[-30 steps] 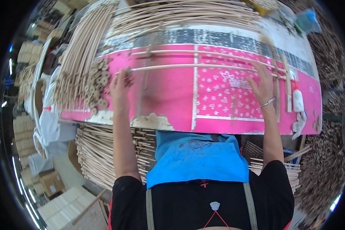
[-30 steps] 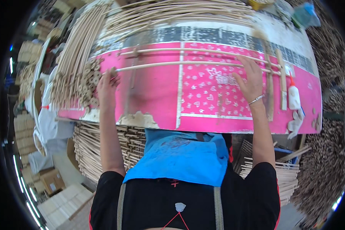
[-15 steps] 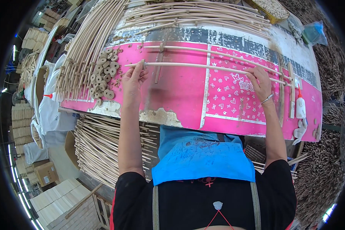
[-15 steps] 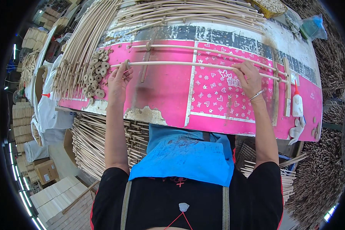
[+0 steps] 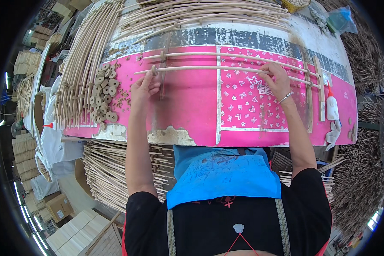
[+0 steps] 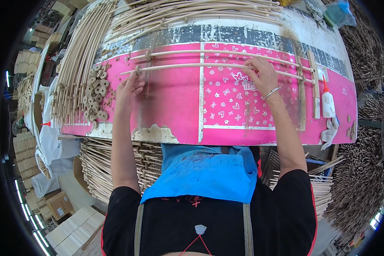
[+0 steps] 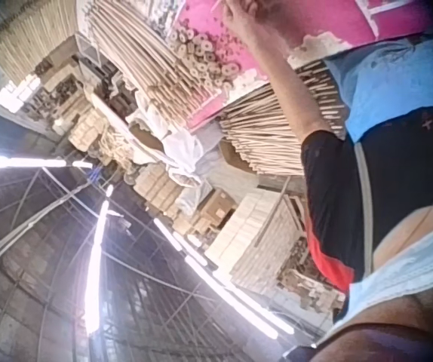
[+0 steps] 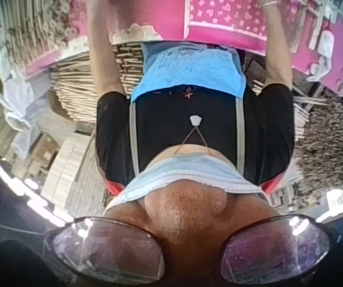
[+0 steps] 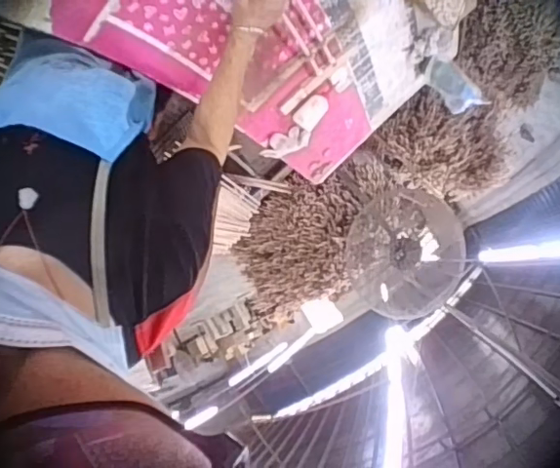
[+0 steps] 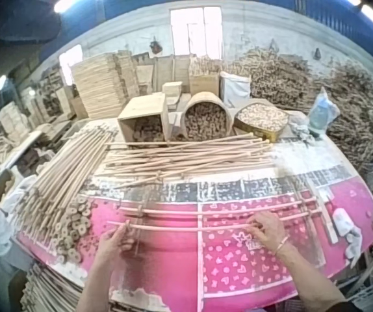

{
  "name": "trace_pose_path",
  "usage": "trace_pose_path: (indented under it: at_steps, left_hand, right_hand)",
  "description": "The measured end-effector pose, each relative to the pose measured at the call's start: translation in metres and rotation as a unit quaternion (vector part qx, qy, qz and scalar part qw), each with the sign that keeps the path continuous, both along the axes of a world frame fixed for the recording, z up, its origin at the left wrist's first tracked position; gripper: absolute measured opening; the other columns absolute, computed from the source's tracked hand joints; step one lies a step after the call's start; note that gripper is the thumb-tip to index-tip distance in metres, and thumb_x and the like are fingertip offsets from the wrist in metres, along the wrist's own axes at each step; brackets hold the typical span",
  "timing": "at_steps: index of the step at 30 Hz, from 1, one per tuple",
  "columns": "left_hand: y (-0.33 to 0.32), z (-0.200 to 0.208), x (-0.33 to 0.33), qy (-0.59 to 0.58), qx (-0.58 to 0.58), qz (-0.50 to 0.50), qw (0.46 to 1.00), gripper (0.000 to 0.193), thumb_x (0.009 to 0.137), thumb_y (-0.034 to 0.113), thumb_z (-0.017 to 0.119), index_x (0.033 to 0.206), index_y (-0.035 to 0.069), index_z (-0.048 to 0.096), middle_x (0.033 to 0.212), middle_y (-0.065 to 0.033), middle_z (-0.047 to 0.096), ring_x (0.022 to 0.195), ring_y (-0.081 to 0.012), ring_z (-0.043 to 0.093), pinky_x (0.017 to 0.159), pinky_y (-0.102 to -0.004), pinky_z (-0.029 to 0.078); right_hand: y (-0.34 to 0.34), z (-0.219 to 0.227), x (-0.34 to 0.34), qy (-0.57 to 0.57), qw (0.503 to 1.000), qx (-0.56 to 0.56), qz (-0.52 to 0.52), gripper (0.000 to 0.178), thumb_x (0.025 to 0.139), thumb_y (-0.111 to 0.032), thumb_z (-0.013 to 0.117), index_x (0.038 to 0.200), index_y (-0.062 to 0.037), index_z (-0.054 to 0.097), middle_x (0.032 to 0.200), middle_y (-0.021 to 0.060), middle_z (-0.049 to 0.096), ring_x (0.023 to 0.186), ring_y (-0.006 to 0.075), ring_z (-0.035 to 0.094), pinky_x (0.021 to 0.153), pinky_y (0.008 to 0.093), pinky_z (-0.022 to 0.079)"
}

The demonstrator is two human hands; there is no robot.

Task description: Gluing and assembling small wooden discs and rods to create a frame structure.

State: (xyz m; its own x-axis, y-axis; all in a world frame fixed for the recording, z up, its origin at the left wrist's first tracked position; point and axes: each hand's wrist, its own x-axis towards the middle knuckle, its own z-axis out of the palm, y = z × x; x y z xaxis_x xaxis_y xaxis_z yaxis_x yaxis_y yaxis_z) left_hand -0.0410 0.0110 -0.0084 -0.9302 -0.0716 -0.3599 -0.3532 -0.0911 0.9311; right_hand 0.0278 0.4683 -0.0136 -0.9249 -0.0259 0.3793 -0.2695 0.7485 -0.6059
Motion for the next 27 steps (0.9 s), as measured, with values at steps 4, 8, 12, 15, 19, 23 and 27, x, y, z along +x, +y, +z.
trace_pose_path:
  at_steps: [4, 8, 12, 15, 19, 23, 27]
  left_hand:
    - [-0.008, 0.011, 0.001, 0.206, -0.420, -0.018, 0.883, 0.035, 0.092, 0.027, 0.079, 0.120, 0.007, 0.073, 0.102, -0.0023, 0.074, 0.094, -0.0181, 0.071, 0.078, -0.0372, 0.053]
    - [-0.002, 0.011, -0.016, 0.382, -0.538, -0.139, 0.738, 0.049, 0.086, 0.023, 0.078, 0.134, 0.021, 0.068, 0.134, -0.0038, 0.064, 0.129, -0.0310, 0.054, 0.103, -0.0489, 0.040]
    - [-0.001, 0.004, -0.032, 0.356, -0.568, -0.193, 0.717, 0.045, 0.086, 0.023, 0.078, 0.131, 0.023, 0.070, 0.126, -0.0020, 0.066, 0.123, -0.0289, 0.058, 0.101, -0.0474, 0.042]
    - [-0.004, 0.001, -0.035, 0.338, -0.567, -0.195, 0.725, 0.042, 0.086, 0.023, 0.078, 0.127, 0.024, 0.072, 0.120, -0.0013, 0.066, 0.119, -0.0271, 0.059, 0.099, -0.0467, 0.042]
    - [-0.003, 0.000, -0.035, 0.357, -0.545, -0.186, 0.735, 0.039, 0.085, 0.023, 0.078, 0.124, 0.024, 0.073, 0.111, 0.0000, 0.066, 0.113, -0.0257, 0.060, 0.096, -0.0461, 0.042]
    - [0.003, 0.000, -0.037, 0.354, -0.531, -0.190, 0.746, 0.039, 0.085, 0.022, 0.079, 0.123, 0.024, 0.074, 0.109, 0.0010, 0.067, 0.110, -0.0245, 0.062, 0.095, -0.0448, 0.043]
    - [0.010, 0.000, -0.038, 0.371, -0.539, -0.191, 0.732, 0.041, 0.083, 0.020, 0.080, 0.123, 0.022, 0.074, 0.111, 0.0003, 0.067, 0.107, -0.0244, 0.064, 0.093, -0.0434, 0.043]
  right_hand:
    - [0.000, -0.007, -0.007, 0.023, 0.999, 0.033, 0.001, 0.016, 0.089, -0.021, 0.077, 0.096, -0.0079, 0.071, 0.085, 0.0067, 0.065, 0.077, 0.0241, 0.064, 0.070, 0.0383, 0.049]
    - [0.002, -0.013, -0.010, 0.008, 1.000, 0.029, -0.002, 0.016, 0.088, -0.021, 0.077, 0.095, -0.0078, 0.071, 0.084, 0.0068, 0.064, 0.081, 0.0256, 0.063, 0.073, 0.0394, 0.048]
    - [0.003, -0.013, -0.011, -0.005, 1.000, 0.024, -0.006, 0.014, 0.089, -0.020, 0.076, 0.094, -0.0074, 0.071, 0.085, 0.0064, 0.064, 0.083, 0.0262, 0.062, 0.075, 0.0394, 0.048]
    - [0.002, -0.012, -0.011, 0.005, 0.999, 0.040, -0.005, 0.014, 0.089, -0.020, 0.076, 0.094, -0.0071, 0.072, 0.087, 0.0063, 0.064, 0.086, 0.0265, 0.062, 0.078, 0.0400, 0.048]
    - [0.001, -0.013, -0.011, 0.021, 0.997, 0.069, -0.015, 0.015, 0.089, -0.020, 0.075, 0.094, -0.0070, 0.073, 0.089, 0.0060, 0.065, 0.089, 0.0267, 0.062, 0.080, 0.0408, 0.048]
    - [0.003, -0.017, -0.012, 0.050, 0.993, 0.105, -0.012, 0.016, 0.090, -0.023, 0.075, 0.095, -0.0078, 0.074, 0.091, 0.0056, 0.065, 0.090, 0.0271, 0.062, 0.081, 0.0416, 0.047]
    - [0.004, -0.019, -0.012, 0.056, 0.989, 0.136, -0.029, 0.015, 0.092, -0.025, 0.073, 0.094, -0.0107, 0.075, 0.091, 0.0042, 0.064, 0.090, 0.0263, 0.061, 0.082, 0.0415, 0.046]
